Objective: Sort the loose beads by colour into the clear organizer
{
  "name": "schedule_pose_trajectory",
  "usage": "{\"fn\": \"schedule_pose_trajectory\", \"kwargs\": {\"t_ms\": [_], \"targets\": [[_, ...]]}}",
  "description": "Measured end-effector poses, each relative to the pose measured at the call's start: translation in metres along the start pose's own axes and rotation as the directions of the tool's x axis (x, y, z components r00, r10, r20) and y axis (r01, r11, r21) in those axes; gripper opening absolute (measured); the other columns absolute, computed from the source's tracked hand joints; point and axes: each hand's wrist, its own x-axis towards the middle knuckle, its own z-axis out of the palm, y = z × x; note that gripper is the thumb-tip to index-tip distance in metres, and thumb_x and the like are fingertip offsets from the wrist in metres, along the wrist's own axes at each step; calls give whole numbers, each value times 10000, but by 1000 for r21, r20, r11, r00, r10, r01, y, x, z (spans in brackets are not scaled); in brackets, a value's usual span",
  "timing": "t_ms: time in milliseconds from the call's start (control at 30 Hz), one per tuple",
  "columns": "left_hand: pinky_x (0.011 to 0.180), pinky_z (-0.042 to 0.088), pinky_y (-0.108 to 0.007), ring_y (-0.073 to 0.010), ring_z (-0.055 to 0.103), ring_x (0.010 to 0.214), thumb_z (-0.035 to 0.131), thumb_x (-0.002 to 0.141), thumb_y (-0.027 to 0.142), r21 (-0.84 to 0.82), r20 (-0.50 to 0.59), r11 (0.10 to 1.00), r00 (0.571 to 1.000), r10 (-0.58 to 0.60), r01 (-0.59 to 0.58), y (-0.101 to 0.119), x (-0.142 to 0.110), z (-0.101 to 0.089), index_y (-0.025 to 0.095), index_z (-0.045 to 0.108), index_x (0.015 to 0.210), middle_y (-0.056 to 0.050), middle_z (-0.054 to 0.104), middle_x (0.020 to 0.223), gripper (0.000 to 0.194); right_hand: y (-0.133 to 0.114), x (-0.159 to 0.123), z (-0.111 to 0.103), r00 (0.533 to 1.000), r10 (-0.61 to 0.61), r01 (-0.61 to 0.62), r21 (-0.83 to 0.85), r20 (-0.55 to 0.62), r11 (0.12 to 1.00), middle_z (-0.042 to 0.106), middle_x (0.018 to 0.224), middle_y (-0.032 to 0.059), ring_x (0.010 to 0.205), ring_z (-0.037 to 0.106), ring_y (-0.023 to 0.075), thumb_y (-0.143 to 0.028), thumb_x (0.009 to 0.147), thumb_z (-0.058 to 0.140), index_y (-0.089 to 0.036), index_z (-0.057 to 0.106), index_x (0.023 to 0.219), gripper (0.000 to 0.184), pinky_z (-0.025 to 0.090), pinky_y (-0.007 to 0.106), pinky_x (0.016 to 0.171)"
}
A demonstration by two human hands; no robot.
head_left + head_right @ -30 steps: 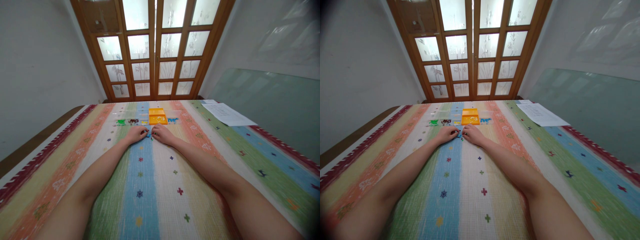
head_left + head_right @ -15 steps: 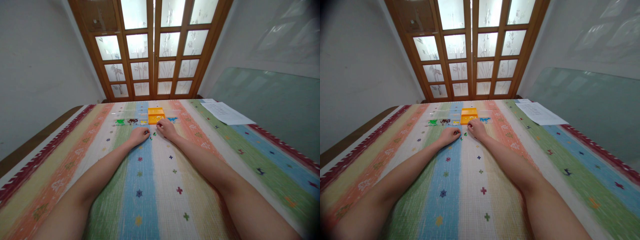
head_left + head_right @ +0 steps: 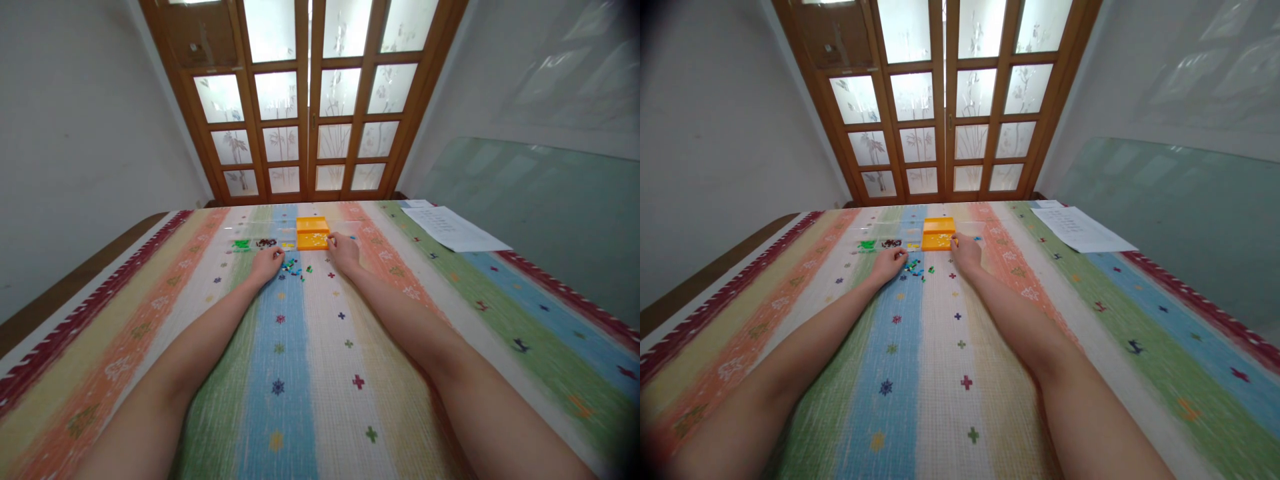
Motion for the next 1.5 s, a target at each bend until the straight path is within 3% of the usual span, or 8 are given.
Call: {"fn": "schedule_pose_trajectory", "kwargs": {"t_ms": [167, 367, 467, 567, 733, 933, 1100, 1500], "targets": [[744, 444, -278, -197, 655, 792, 556, 941, 323, -25, 83, 997, 994, 77, -75, -3, -1, 0, 221, 778, 1060, -44, 743, 840, 271, 1, -4, 1, 996, -80, 80, 3, 26, 997, 763, 1045, 82, 924, 671, 226, -306, 1009, 504, -237, 722, 1163, 275, 440, 295, 769], [950, 482, -299, -205, 683, 1071, 529, 965, 262, -67, 155, 973, 962, 227, -219, 1, -3, 0, 277, 764, 1167, -40, 759, 1172, 310, -2, -11, 2, 980, -199, 197, 57, 26, 979, 759, 1032, 84, 923, 673, 233, -263, 983, 550, -221, 732, 1092, 216, 450, 310, 773], [988, 480, -309, -210, 671, 1137, 504, 977, 241, -43, 190, 972, 953, 234, -230, 4, -3, 0, 293, 755, 1192, -30, 741, 1240, 335, -4, -13, 2, 968, -249, 246, 72, 35, 967, 757, 1025, 79, 914, 668, 231, -265, 983, 553, -219, 730, 1074, 205, 448, 312, 769], [982, 483, -320, -221, 679, 1118, 496, 986, 254, -8, 176, 981, 965, 194, -195, 4, -4, 0, 285, 749, 1202, -49, 745, 1230, 334, -5, -15, 2, 958, -283, 280, 71, 45, 957, 755, 1009, 73, 892, 660, 226, -260, 975, 559, -220, 730, 1071, 200, 437, 304, 747], [961, 478, -322, -230, 676, 1094, 534, 973, 284, 12, 155, 970, 959, 237, -242, 11, -7, -2, 279, 741, 1219, -63, 743, 1213, 322, -6, -15, 2, 951, -304, 300, 74, 51, 951, 755, 1011, 76, 886, 655, 223, -256, 972, 558, -218, 734, 1070, 206, 431, 303, 754], [849, 476, -311, -225, 669, 951, 583, 927, 315, 74, 158, 974, 967, 202, -216, 30, -8, 0, 248, 768, 1084, -61, 751, 1026, 251, -7, -16, 3, 949, -312, 308, 69, 49, 949, 755, 979, 63, 862, 654, 216, -249, 962, 579, -217, 730, 1060, 183, 417, 297, 738], [782, 459, -298, -212, 659, 880, 598, 895, 280, 55, 152, 982, 974, 171, -181, 31, -8, 4, 237, 765, 1021, -51, 740, 935, 214, -6, -16, 4, 935, -348, 343, 82, 63, 936, 753, 985, 60, 877, 652, 210, -235, 957, 584, -216, 728, 1064, 180, 416, 291, 748], [748, 445, -290, -210, 649, 836, 610, 896, 315, 26, 162, 983, 971, 175, -181, 30, -9, 1, 228, 766, 981, -46, 728, 871, 198, -16, -26, 2, 795, -573, 537, 208, 201, 818, 720, 915, 54, 871, 622, 189, -206, 924, 598, -198, 734, 989, 151, 423, 288, 804]]}}
